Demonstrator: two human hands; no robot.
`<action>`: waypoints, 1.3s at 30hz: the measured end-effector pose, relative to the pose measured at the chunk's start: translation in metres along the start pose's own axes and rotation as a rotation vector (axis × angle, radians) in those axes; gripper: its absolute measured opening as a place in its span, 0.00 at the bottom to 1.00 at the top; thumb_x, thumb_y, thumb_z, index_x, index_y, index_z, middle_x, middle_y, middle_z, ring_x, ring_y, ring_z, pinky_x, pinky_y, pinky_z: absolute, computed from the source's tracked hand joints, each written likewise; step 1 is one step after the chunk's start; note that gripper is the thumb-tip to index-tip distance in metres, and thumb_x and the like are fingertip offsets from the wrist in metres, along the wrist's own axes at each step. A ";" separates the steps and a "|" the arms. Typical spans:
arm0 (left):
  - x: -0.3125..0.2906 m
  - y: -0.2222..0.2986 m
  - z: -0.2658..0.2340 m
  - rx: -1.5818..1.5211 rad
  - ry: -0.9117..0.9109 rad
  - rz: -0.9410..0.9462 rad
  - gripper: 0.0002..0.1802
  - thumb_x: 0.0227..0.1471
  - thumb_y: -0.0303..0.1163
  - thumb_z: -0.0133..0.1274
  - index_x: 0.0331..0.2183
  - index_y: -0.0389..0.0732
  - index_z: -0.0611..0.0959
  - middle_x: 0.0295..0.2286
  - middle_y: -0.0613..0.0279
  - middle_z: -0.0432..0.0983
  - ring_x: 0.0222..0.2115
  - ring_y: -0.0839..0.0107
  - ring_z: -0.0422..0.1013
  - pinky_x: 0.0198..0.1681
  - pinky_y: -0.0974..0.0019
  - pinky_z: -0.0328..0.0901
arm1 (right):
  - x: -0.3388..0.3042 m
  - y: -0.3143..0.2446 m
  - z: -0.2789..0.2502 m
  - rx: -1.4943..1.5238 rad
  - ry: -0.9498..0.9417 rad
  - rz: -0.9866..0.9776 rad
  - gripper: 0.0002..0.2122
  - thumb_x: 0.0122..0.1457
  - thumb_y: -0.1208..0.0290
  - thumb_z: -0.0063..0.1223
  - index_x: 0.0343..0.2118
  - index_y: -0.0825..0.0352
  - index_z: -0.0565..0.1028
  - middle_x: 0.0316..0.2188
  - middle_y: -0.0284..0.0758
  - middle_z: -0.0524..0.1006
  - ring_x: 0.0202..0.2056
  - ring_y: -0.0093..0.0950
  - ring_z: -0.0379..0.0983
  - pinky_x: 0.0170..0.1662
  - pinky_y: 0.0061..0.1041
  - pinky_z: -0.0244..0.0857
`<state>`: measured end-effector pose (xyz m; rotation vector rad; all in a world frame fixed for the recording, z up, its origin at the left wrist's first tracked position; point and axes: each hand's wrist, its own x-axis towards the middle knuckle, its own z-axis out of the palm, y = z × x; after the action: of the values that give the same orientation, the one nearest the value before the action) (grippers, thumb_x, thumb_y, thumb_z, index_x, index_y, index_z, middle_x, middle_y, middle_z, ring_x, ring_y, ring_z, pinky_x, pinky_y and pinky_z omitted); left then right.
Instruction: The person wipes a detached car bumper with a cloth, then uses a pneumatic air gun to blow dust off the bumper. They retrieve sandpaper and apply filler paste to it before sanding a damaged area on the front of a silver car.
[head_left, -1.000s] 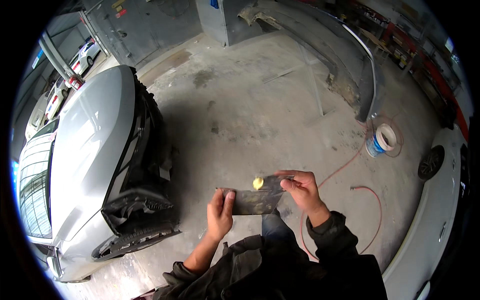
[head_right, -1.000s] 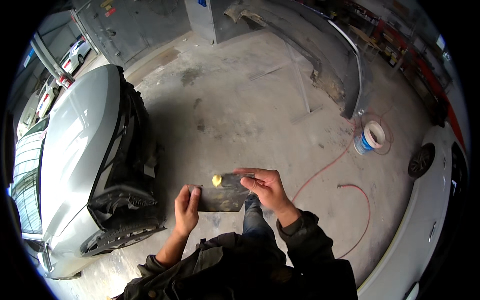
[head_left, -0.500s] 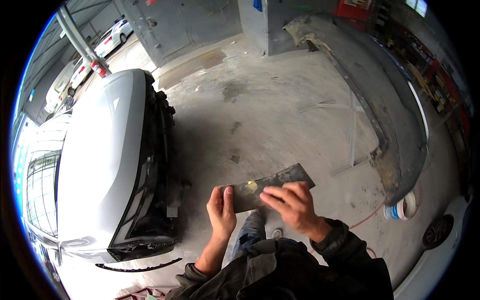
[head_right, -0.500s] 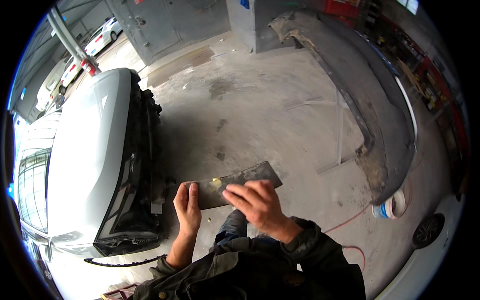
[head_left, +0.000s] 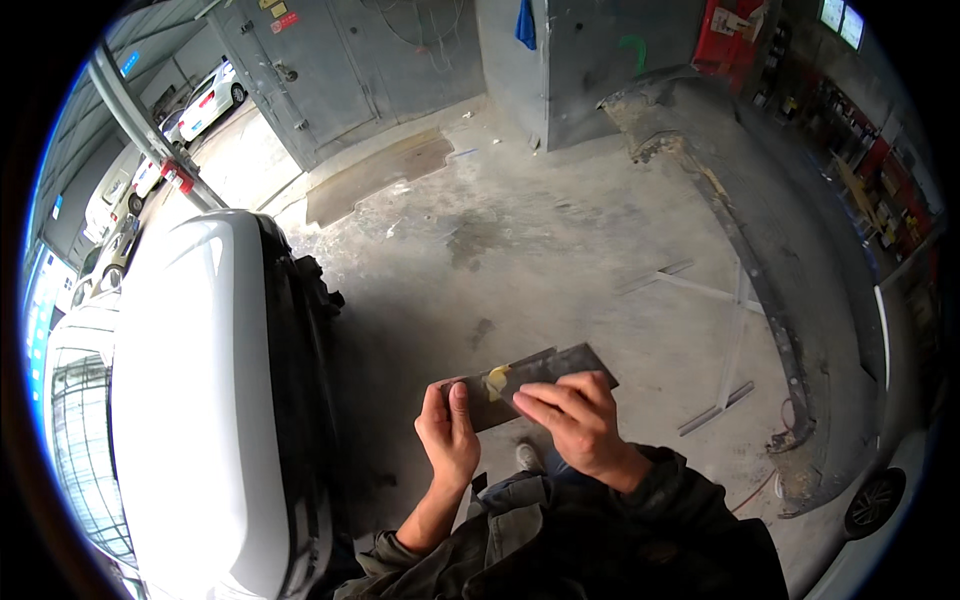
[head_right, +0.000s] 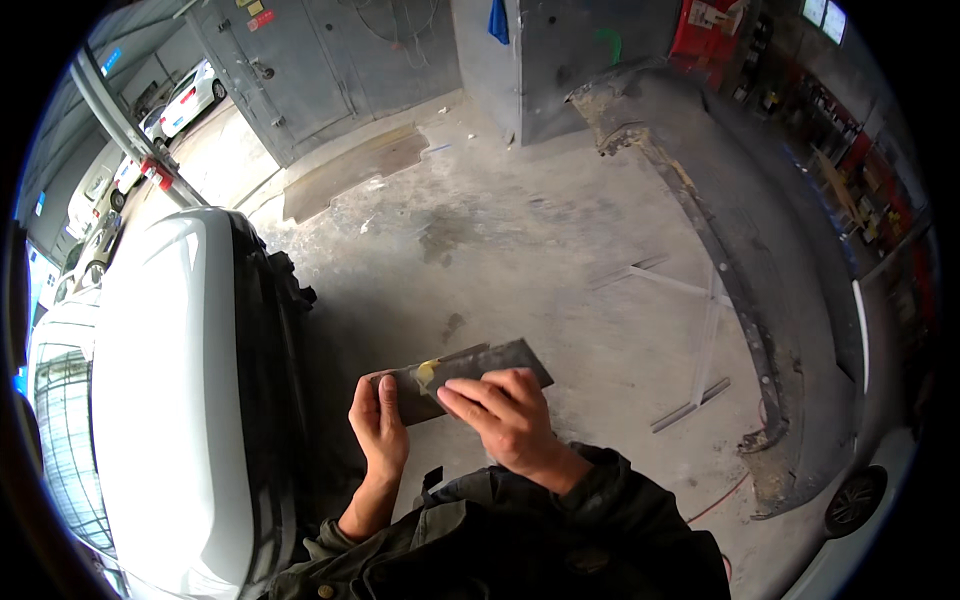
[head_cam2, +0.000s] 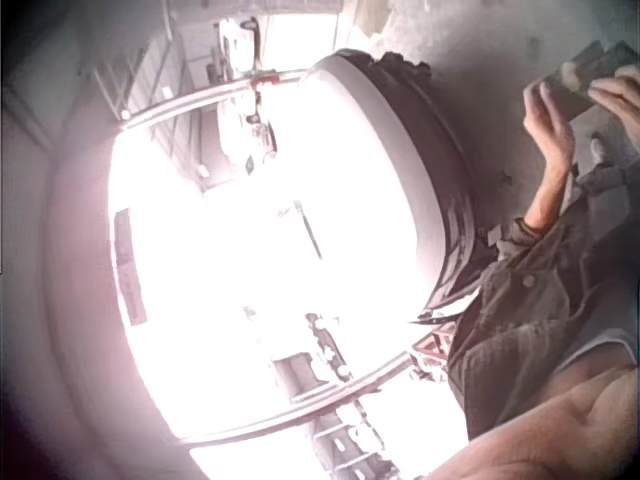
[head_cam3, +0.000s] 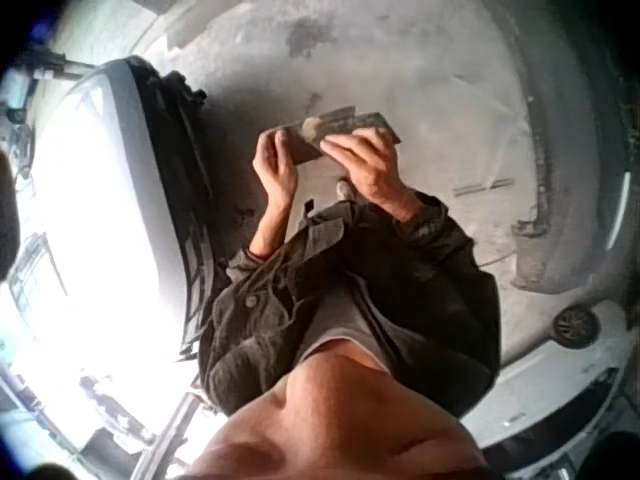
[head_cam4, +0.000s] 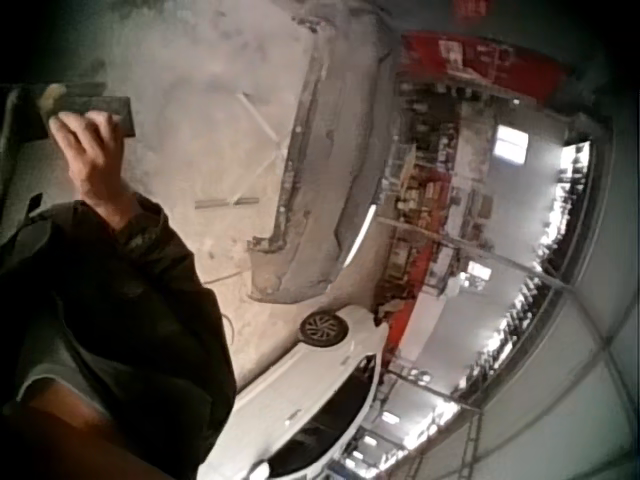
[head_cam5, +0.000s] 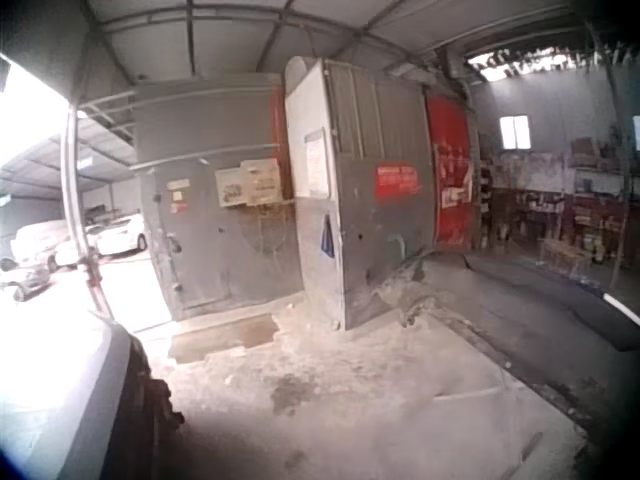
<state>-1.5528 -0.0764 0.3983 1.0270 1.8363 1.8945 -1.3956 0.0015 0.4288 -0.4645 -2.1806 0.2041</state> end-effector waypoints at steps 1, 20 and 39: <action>0.022 -0.003 0.006 0.004 0.004 0.015 0.13 0.62 0.33 0.47 0.33 0.31 0.77 0.21 0.68 0.71 0.23 0.84 0.60 0.27 0.78 0.59 | 0.016 0.016 0.015 -0.006 0.031 -0.005 0.12 0.43 0.75 0.59 0.34 0.61 0.82 0.36 0.23 0.78 0.32 0.24 0.68 0.37 0.24 0.60; 0.492 -0.125 0.059 0.092 0.079 -0.104 0.12 0.61 0.32 0.48 0.34 0.32 0.78 0.24 0.68 0.73 0.28 0.83 0.63 0.34 0.78 0.60 | 0.407 0.364 0.286 1.260 -0.484 0.274 0.09 0.57 0.80 0.53 0.40 0.68 0.79 0.40 0.38 0.80 0.42 0.31 0.77 0.45 0.24 0.69; 0.921 -0.258 0.041 0.162 0.429 -0.025 0.11 0.62 0.30 0.46 0.34 0.32 0.77 0.24 0.67 0.73 0.27 0.84 0.63 0.30 0.78 0.59 | 0.689 0.495 0.598 0.384 -0.129 -0.379 0.13 0.46 0.75 0.58 0.38 0.64 0.80 0.39 0.27 0.77 0.36 0.25 0.70 0.40 0.26 0.62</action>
<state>-2.2319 0.5988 0.4015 0.6720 2.2533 2.1026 -2.1236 0.7421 0.4204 0.1815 -2.2368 0.4409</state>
